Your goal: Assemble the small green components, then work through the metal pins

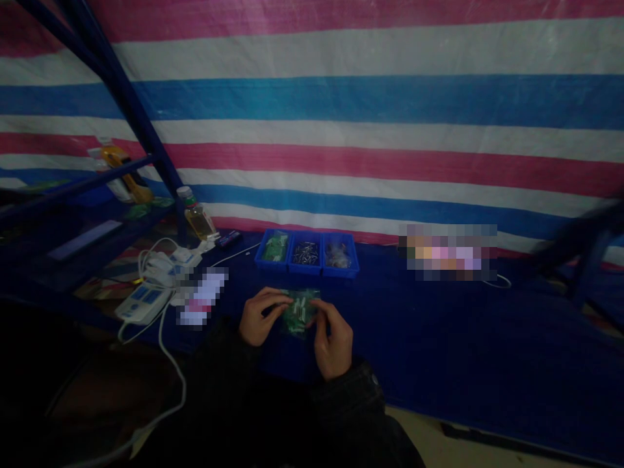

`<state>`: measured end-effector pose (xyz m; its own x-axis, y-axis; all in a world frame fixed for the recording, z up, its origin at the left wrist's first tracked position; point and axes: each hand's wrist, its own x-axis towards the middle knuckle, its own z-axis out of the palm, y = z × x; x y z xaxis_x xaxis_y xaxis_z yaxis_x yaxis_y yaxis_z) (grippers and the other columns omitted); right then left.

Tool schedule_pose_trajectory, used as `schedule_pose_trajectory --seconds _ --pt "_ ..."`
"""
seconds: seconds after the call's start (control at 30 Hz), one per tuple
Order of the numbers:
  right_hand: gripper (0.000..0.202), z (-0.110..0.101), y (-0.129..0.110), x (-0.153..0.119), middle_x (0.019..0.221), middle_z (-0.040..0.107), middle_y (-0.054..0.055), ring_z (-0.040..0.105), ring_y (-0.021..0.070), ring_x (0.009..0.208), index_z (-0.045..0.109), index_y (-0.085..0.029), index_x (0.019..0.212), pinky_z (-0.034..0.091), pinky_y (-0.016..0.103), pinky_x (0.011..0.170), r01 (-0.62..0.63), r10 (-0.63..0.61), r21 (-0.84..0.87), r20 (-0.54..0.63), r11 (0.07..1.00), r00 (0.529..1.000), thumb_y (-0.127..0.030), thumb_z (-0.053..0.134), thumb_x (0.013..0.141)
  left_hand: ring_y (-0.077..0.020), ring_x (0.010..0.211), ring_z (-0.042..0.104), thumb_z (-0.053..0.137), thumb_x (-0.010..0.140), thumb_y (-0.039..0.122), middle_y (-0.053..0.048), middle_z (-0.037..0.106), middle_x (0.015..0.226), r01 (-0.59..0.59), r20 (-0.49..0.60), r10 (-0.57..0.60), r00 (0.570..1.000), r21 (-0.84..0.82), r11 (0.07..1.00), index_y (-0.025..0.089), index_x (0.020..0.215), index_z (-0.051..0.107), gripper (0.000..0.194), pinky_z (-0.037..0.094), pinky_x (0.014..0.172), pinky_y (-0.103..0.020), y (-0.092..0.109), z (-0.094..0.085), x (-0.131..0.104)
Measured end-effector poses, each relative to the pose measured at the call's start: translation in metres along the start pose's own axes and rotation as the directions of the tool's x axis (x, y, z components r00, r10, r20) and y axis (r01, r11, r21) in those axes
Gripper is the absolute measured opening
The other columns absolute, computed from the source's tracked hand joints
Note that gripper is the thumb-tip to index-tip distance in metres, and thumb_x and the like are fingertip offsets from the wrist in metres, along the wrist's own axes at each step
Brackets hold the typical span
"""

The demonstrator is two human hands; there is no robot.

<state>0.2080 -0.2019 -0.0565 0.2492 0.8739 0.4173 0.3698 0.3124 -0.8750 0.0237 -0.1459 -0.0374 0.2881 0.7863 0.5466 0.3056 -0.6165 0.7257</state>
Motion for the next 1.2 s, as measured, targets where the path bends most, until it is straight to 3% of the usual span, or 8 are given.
schedule_pose_trajectory --seconds 0.2,0.3,0.5,0.6,0.7,0.87,1.07,1.2 --pt "0.018 0.0033 0.0023 0.0012 0.092 0.069 0.006 0.066 0.0188 0.071 0.069 -0.021 0.103 0.055 0.034 0.070 0.032 -0.032 0.017 -0.001 0.999 0.999 -0.033 0.055 0.098 -0.0226 0.094 0.065 0.070 0.091 0.021 -0.008 0.075 0.091 -0.061 -0.080 0.064 0.995 0.034 0.998 0.020 0.091 0.079 0.009 0.054 0.085 -0.038 0.0037 -0.0035 0.0027" --pt "0.019 0.0032 0.0020 0.0028 0.100 0.067 0.010 0.067 0.0209 0.080 0.070 -0.020 0.097 0.056 0.036 0.073 0.062 -0.062 -0.008 -0.022 0.998 0.998 -0.033 0.056 0.098 -0.0219 0.091 0.067 0.070 0.090 0.021 -0.008 0.076 0.091 -0.026 -0.082 0.027 0.996 0.019 0.999 0.019 0.090 0.077 0.007 0.054 0.084 -0.036 0.0030 -0.0013 0.0010" --pt "0.020 0.0050 0.0000 0.0008 0.088 0.068 0.006 0.065 0.0174 0.067 0.067 -0.020 0.101 0.055 0.031 0.064 0.022 -0.022 0.016 -0.016 1.000 1.000 -0.036 0.057 0.098 -0.0161 0.074 0.067 0.073 0.088 0.021 -0.005 0.073 0.087 0.111 -0.100 -0.114 0.988 -0.036 0.993 0.016 0.089 0.071 0.005 0.053 0.070 -0.027 0.0023 0.0023 -0.0035" --pt "0.023 0.0065 -0.0009 -0.0012 0.086 0.070 0.003 0.064 0.0145 0.058 0.061 -0.020 0.110 0.053 0.028 0.059 -0.029 0.032 0.060 -0.051 0.998 0.998 -0.037 0.062 0.095 -0.0187 0.083 0.068 0.065 0.093 0.019 -0.007 0.074 0.089 0.068 -0.053 -0.069 0.996 -0.017 0.998 0.018 0.092 0.074 0.009 0.053 0.078 -0.030 0.0042 -0.0004 -0.0021" --pt "0.018 0.0054 -0.0021 -0.0014 0.084 0.070 0.002 0.063 0.0140 0.058 0.064 -0.020 0.105 0.053 0.028 0.060 -0.012 0.014 0.041 -0.049 0.999 0.999 -0.035 0.062 0.095 -0.0216 0.096 0.067 0.059 0.096 0.016 -0.008 0.076 0.096 0.013 -0.016 -0.013 1.000 -0.017 1.000 0.020 0.099 0.076 0.018 0.052 0.088 -0.034 0.0060 -0.0029 0.0004" --pt "0.023 0.0017 -0.0025 -0.0009 0.072 0.069 0.001 0.068 0.0182 0.066 0.070 -0.021 0.109 0.056 0.032 0.069 0.032 -0.032 -0.006 -0.002 0.999 0.999 -0.032 0.052 0.100 -0.0223 0.092 0.066 0.065 0.092 0.014 -0.007 0.077 0.092 0.003 -0.037 -0.004 0.999 -0.012 1.000 0.020 0.096 0.077 0.014 0.053 0.085 -0.036 0.0047 -0.0041 0.0022" --pt "0.017 0.0030 0.0017 0.0014 0.092 0.071 0.007 0.069 0.0200 0.077 0.071 -0.021 0.101 0.058 0.033 0.069 0.077 -0.077 0.002 -0.019 0.997 0.997 -0.032 0.059 0.096 -0.0236 0.095 0.064 0.071 0.089 0.020 -0.009 0.074 0.091 -0.022 -0.073 0.022 0.997 0.002 1.000 0.019 0.089 0.077 0.006 0.053 0.076 -0.033 0.0020 -0.0037 0.0013" --pt "0.016 0.0047 0.0042 0.0018 0.098 0.069 0.009 0.068 0.0214 0.082 0.071 -0.021 0.094 0.058 0.034 0.069 0.086 -0.086 -0.013 -0.045 0.996 0.995 -0.034 0.060 0.096 -0.0206 0.086 0.066 0.074 0.087 0.022 -0.008 0.074 0.089 0.038 -0.084 -0.039 0.996 -0.019 0.999 0.017 0.086 0.074 0.005 0.053 0.071 -0.029 0.0027 -0.0009 -0.0011"
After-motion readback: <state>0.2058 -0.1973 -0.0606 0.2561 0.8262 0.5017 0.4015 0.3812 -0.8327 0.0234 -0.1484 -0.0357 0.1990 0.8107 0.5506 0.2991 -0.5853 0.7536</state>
